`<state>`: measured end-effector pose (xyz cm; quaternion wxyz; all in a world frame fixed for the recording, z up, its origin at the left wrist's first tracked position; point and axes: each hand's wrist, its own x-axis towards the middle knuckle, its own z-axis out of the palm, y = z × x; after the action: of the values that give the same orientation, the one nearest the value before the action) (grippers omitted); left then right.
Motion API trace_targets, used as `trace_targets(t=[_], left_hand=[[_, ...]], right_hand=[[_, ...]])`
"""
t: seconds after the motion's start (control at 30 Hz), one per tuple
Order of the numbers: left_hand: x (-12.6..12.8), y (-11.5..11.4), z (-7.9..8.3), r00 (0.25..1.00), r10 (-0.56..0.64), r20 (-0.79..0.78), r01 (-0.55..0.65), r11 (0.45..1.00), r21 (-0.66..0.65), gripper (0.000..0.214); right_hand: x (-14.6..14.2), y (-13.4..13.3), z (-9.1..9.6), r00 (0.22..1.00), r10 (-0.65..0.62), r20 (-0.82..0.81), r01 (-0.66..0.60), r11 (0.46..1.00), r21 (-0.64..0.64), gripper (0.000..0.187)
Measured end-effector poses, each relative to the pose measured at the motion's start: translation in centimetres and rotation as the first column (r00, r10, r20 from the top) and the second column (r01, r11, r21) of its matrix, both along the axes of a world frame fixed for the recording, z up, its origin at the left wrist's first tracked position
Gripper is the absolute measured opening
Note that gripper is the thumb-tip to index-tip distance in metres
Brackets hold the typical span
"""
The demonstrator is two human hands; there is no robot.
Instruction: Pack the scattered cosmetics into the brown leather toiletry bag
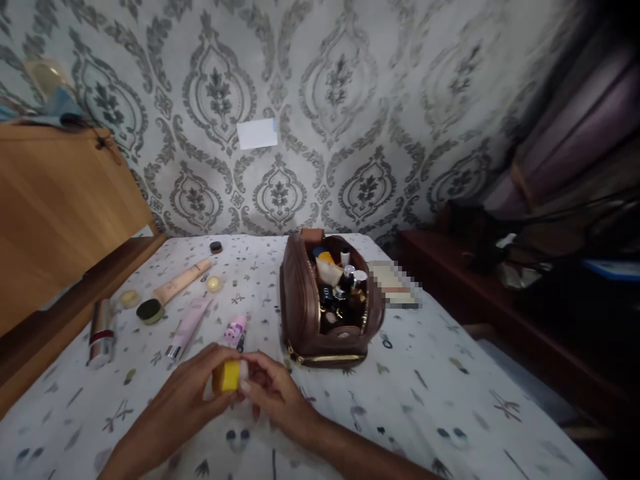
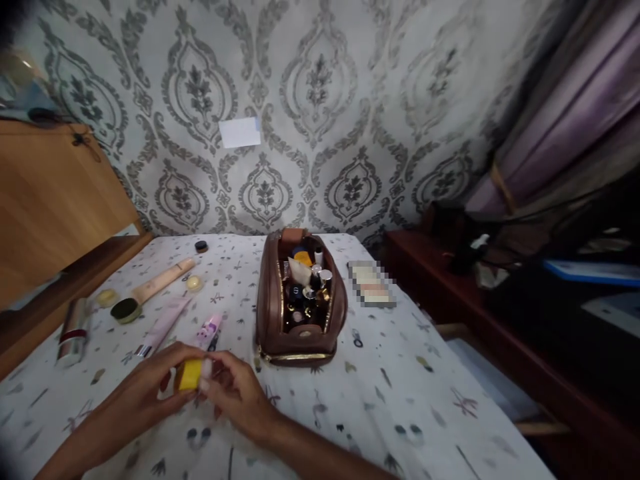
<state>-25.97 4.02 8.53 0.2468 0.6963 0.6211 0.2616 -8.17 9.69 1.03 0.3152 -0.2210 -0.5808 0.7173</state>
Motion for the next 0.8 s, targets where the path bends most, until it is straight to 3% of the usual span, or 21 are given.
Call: trace_targets(t=[0.27, 0.37, 0.5, 0.67, 0.8], left_hand=[[-1.1, 1.6, -2.8, 0.991, 0.087, 0.105, -0.091, 0.995, 0.035, 0.049], [-1.1, 2.0, -2.8, 0.984, 0.023, 0.179, -0.021, 1.000, -0.010, 0.039], [-0.2, 2.4, -1.5, 0.971, -0.049, 0.235, 0.056, 0.998, -0.026, 0.028], [0.6, 2.7, -0.3, 0.940, -0.073, 0.335, 0.090, 0.995, -0.037, 0.029], [-0.2, 2.6, -0.7, 0.905, 0.022, 0.426, -0.008, 0.999, -0.034, 0.035]], right_hand=[[-0.3, 0.8, -1.5, 0.990, -0.030, -0.135, 0.003, 0.980, -0.197, 0.063], [-0.3, 0.9, -1.5, 0.992, 0.008, -0.125, -0.036, 0.974, -0.222, 0.064], [0.0, 1.1, -0.8, 0.992, 0.054, -0.116, -0.084, 0.958, -0.273, 0.068], [0.1, 0.9, -0.2, 0.981, 0.064, -0.185, -0.096, 0.981, -0.166, 0.064], [1.1, 0.7, 2.1, 0.994, 0.070, -0.089, -0.076, 0.995, -0.065, 0.061]])
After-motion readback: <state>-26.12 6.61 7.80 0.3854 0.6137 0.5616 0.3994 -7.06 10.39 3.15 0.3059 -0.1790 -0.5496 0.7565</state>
